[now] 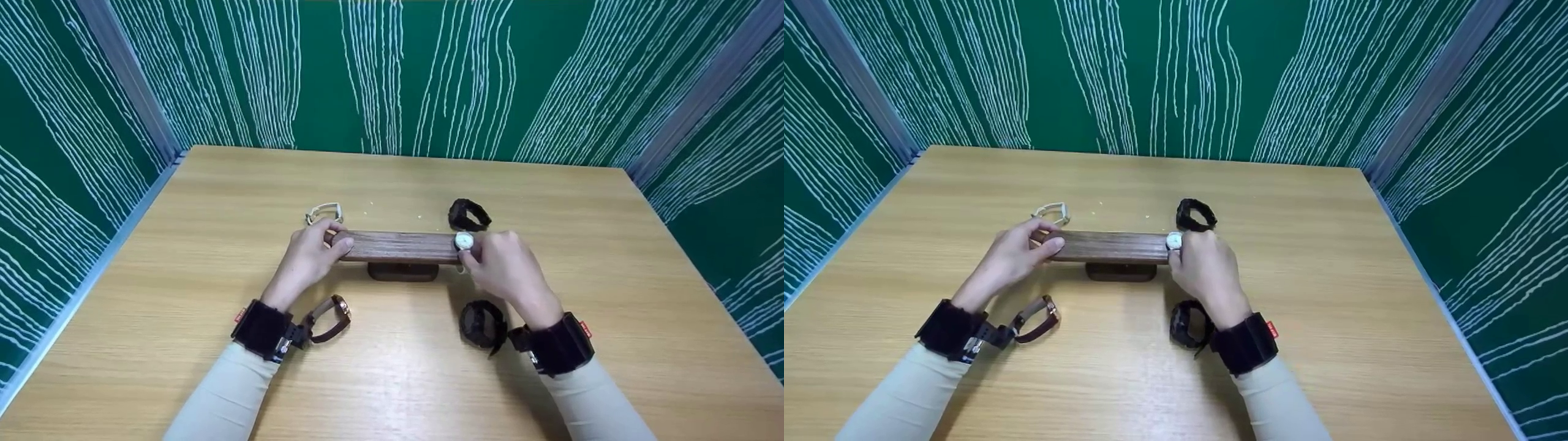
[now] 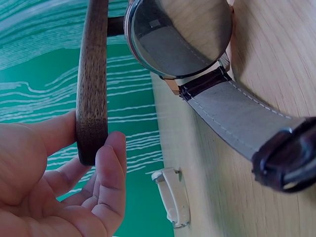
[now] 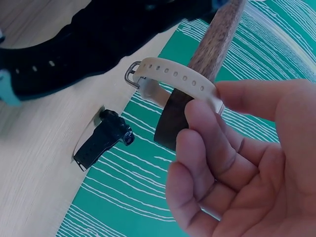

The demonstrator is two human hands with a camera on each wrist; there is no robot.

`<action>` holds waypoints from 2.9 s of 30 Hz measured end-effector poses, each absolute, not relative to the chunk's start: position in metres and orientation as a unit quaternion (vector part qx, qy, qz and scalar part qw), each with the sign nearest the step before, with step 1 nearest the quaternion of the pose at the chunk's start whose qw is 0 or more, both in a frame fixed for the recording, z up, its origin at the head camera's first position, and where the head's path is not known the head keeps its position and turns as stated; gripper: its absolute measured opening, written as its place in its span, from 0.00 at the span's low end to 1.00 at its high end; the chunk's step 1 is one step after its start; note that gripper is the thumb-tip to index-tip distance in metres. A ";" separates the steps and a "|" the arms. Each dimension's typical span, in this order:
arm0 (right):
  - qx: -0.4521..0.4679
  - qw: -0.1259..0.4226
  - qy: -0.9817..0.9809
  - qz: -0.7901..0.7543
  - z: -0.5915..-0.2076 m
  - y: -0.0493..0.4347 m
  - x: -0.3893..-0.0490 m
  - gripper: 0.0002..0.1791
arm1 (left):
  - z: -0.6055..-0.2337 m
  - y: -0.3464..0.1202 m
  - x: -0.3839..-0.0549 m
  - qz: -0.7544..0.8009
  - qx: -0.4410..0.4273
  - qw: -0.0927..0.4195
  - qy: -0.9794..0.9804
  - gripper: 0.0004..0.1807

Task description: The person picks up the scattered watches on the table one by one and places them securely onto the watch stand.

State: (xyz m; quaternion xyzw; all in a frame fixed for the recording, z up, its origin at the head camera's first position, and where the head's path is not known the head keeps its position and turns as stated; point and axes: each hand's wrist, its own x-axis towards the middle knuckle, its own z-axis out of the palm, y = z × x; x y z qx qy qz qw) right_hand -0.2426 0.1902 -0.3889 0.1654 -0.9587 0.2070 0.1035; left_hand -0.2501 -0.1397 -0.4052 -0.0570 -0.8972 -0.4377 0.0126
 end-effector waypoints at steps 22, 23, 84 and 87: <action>0.166 0.081 -0.959 0.215 -0.387 0.171 -0.243 0.17 | -0.405 -0.141 -0.249 -0.431 -0.057 0.013 -0.901 0.17; 0.166 0.079 -0.959 0.215 -0.387 0.169 -0.243 0.17 | -0.405 -0.141 -0.249 -0.430 -0.056 0.012 -0.901 0.17; 0.186 0.088 -0.965 0.161 -0.378 0.123 -0.246 0.23 | -0.405 -0.138 -0.249 -0.442 -0.053 0.019 -0.895 0.14; 0.185 0.085 -0.966 0.157 -0.377 0.122 -0.246 0.22 | -0.404 -0.138 -0.250 -0.443 -0.052 0.018 -0.895 0.14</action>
